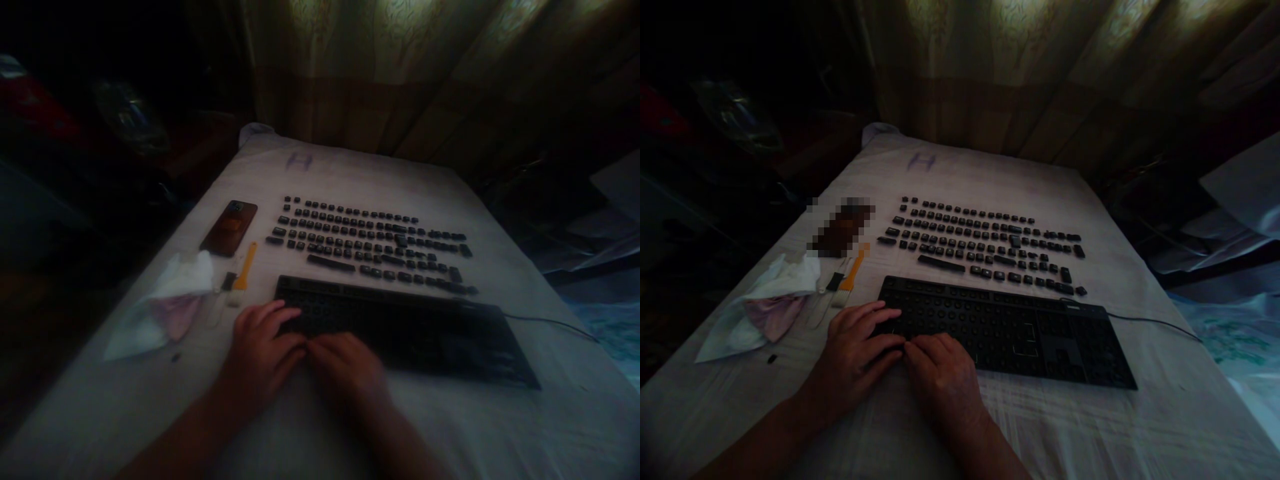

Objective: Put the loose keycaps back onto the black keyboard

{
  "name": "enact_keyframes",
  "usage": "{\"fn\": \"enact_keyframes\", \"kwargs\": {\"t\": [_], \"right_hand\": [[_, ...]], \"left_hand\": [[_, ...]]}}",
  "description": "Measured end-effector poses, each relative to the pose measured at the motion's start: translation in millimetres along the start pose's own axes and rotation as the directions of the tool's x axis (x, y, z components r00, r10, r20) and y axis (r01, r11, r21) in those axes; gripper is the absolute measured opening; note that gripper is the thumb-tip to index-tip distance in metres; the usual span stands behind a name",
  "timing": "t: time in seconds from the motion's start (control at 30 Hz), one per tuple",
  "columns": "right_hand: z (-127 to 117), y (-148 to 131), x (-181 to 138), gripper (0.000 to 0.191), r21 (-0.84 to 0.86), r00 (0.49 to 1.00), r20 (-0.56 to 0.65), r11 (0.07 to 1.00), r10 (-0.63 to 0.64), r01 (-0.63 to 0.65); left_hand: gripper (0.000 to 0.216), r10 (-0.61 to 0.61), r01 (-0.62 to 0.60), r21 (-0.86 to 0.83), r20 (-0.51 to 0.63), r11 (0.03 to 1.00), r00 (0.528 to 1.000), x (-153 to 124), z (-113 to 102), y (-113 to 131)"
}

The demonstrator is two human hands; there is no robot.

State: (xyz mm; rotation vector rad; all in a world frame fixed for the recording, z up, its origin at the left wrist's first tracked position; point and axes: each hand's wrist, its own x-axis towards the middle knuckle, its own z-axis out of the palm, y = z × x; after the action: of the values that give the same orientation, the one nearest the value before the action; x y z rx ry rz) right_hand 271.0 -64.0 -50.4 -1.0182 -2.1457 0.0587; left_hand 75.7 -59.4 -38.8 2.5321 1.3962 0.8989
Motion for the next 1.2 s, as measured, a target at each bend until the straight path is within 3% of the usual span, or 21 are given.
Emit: {"fn": "enact_keyframes", "kwargs": {"t": [0.27,0.47,0.77,0.93,1.2], "right_hand": [[3,-4,-2,0.027,0.009,0.998,0.005,0.998,0.066,-0.066],[5,-6,-4,0.029,-0.008,0.994,-0.027,0.994,0.105,-0.106],[-1,-7,-6,0.037,-0.177,0.996,0.038,0.98,-0.084,0.089],[-4,-7,-1,0.043,-0.179,0.984,0.107,0.97,-0.145,0.163],[3,-4,-11,0.031,-0.161,0.992,0.082,0.981,-0.091,0.103]], "left_hand": [[0.015,-0.035,0.034,-0.066,-0.013,0.997,0.999,-2,5,-4],[0.012,-0.125,0.123,-0.101,-0.011,0.987,0.992,-1,-1,-14],[0.008,-0.208,0.201,-0.08,-0.098,0.976,0.973,2,-11,-28],[0.01,-0.23,0.222,-0.079,-0.098,0.972,0.968,2,-11,-28],[0.014,-0.262,0.254,-0.08,-0.108,0.964,0.959,2,-5,-31]]}}
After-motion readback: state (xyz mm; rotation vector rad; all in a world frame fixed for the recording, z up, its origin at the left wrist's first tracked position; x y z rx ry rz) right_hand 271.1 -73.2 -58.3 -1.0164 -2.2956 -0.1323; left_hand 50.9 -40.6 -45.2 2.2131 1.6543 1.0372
